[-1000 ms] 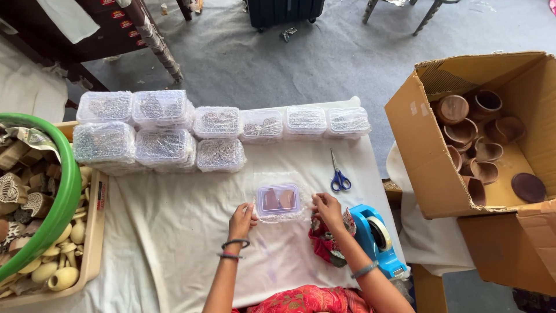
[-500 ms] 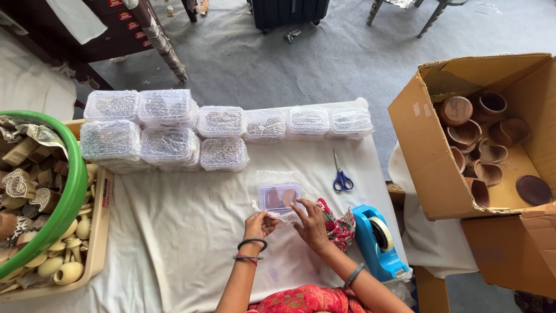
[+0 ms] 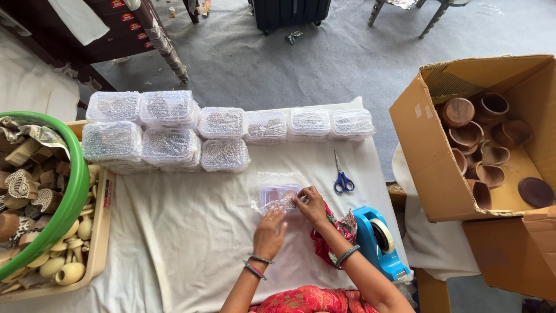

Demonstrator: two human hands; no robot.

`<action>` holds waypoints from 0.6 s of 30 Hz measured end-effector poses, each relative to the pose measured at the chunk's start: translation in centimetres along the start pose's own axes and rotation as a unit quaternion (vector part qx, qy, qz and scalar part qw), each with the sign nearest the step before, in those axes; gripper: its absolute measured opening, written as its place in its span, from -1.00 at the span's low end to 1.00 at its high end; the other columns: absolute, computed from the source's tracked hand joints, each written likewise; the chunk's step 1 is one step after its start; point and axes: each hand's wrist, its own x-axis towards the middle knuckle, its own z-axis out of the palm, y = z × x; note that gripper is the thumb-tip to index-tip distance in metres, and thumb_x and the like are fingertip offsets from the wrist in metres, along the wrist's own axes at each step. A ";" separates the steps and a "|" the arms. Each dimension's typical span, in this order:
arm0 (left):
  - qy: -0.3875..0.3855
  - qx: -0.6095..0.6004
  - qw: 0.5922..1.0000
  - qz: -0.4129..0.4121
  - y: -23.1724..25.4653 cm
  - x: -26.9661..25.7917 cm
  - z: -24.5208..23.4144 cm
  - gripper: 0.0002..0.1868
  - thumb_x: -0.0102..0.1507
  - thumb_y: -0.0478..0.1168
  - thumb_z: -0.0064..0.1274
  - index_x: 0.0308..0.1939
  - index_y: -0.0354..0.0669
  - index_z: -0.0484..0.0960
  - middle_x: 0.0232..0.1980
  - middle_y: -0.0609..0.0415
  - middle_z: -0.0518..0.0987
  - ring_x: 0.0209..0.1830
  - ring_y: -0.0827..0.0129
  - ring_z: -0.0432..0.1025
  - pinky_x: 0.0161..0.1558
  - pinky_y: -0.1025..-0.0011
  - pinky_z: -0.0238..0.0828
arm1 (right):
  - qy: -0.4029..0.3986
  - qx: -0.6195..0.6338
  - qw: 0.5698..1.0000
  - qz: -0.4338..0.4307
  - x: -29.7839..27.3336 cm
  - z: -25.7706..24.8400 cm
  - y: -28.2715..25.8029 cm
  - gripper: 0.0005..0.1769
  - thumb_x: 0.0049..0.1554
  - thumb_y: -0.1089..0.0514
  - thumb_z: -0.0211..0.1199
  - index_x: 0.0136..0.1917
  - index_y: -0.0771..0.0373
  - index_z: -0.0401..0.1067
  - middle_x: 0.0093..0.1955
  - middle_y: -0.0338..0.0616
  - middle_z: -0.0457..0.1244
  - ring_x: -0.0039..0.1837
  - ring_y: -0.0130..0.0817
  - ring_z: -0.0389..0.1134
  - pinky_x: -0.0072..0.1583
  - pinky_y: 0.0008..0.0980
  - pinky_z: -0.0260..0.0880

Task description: The person wraps small plastic containers with bubble wrap and secures them with clear packing tape. They place the wrapped containers on a table alongside other wrapped items. The person uses scissors to cut the bubble wrap and a tape dispenser to apply tape.

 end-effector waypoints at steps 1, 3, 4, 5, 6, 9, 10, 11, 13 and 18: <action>0.002 0.001 1.000 0.000 0.5 0.1 -0.2 -0.62 0.32 -0.05 0.04 0.19 -0.01 0.62 0.31 0.12 0.55 0.35 0.17 0.37 0.33 0.18 0.28 | -0.001 0.000 1.000 -0.002 0.1 0.2 0.3 -0.70 0.02 -0.02 0.46 -0.16 0.24 0.55 -0.06 -0.15 0.31 -0.08 -0.30 0.42 -0.02 -0.30 0.46; -0.091 0.094 0.991 0.039 1.6 0.6 -0.4 -0.47 0.31 -0.04 0.04 0.36 -0.01 0.46 0.52 0.11 0.29 0.57 0.12 0.03 0.48 0.07 -0.09 | 0.007 -0.025 0.999 0.036 0.7 0.4 0.9 -0.72 0.02 0.01 0.44 -0.11 0.24 0.56 -0.02 -0.11 0.30 -0.01 -0.27 0.42 0.07 -0.28 0.45; -0.089 0.094 0.991 0.039 1.9 0.8 -0.6 -0.47 0.31 -0.04 0.04 0.36 -0.01 0.46 0.52 0.11 0.29 0.57 0.12 0.03 0.48 0.07 -0.09 | 0.006 -0.026 0.999 0.034 0.9 0.3 0.8 -0.72 0.02 0.01 0.44 -0.11 0.24 0.56 -0.02 -0.11 0.30 -0.01 -0.27 0.42 0.07 -0.28 0.45; -0.112 0.115 0.987 0.030 2.2 0.9 -0.8 -0.42 0.31 -0.02 0.04 0.41 0.02 0.39 0.56 0.13 0.22 0.59 0.14 -0.04 0.50 0.07 -0.16 | 0.053 -0.030 0.998 -0.016 1.2 0.1 0.8 -0.71 0.00 0.09 0.39 -0.03 0.26 0.54 0.01 -0.08 0.30 0.06 -0.20 0.39 0.12 -0.24 0.42; -0.135 0.136 0.981 0.021 2.4 1.0 -1.0 -0.36 0.31 0.00 0.04 0.46 0.04 0.32 0.59 0.15 0.14 0.62 0.16 -0.10 0.52 0.07 -0.22 | 0.098 -0.033 0.992 -0.065 1.4 0.0 0.8 -0.66 -0.03 0.18 0.34 0.05 0.28 0.53 0.04 -0.05 0.30 0.13 -0.14 0.36 0.18 -0.20 0.39; -0.148 0.167 0.974 0.029 2.4 0.8 -1.0 -0.30 0.28 0.01 0.08 0.49 0.06 0.27 0.61 0.15 0.10 0.62 0.16 -0.12 0.52 0.05 -0.23 | 0.138 -0.055 0.985 -0.082 3.5 -0.8 -1.0 -0.57 -0.05 0.15 0.35 0.12 0.24 0.52 0.15 0.00 0.28 0.28 -0.03 0.28 0.27 -0.15 0.30; -0.146 0.168 0.974 0.027 2.6 0.9 -1.2 -0.30 0.28 0.01 0.08 0.49 0.06 0.27 0.61 0.15 0.10 0.62 0.16 -0.12 0.52 0.05 -0.23 | 0.136 -0.054 0.986 -0.084 5.2 0.0 0.8 -0.57 -0.05 0.15 0.35 0.12 0.24 0.52 0.15 0.00 0.28 0.28 -0.03 0.28 0.27 -0.15 0.30; -0.149 0.171 0.973 0.030 2.8 0.9 -1.3 -0.28 0.27 0.01 0.10 0.50 0.06 0.27 0.61 0.15 0.09 0.62 0.15 -0.12 0.52 0.05 -0.23 | 0.119 -0.058 0.986 -0.103 6.8 0.9 2.5 -0.49 -0.04 0.09 0.39 0.17 0.29 0.51 0.18 0.07 0.29 0.26 0.04 0.28 0.24 -0.12 0.29; -0.150 0.176 0.972 0.031 3.0 0.9 -1.5 -0.27 0.26 0.01 0.11 0.50 0.07 0.26 0.62 0.14 0.08 0.62 0.14 -0.12 0.52 0.04 -0.23 | 0.101 -0.061 0.985 -0.123 9.6 2.3 4.9 -0.41 -0.02 0.02 0.42 0.22 0.34 0.49 0.20 0.14 0.29 0.25 0.10 0.28 0.21 -0.08 0.29; -0.154 0.170 0.973 0.026 2.9 1.1 -1.3 -0.26 0.25 -0.01 0.15 0.49 0.09 0.27 0.61 0.13 0.08 0.63 0.14 -0.12 0.51 0.04 -0.21 | -0.189 0.002 0.979 0.081 11.6 1.5 2.0 -0.35 0.17 -0.23 0.33 0.15 0.45 0.57 -0.07 0.03 0.44 0.04 -0.23 0.45 0.14 -0.23 0.42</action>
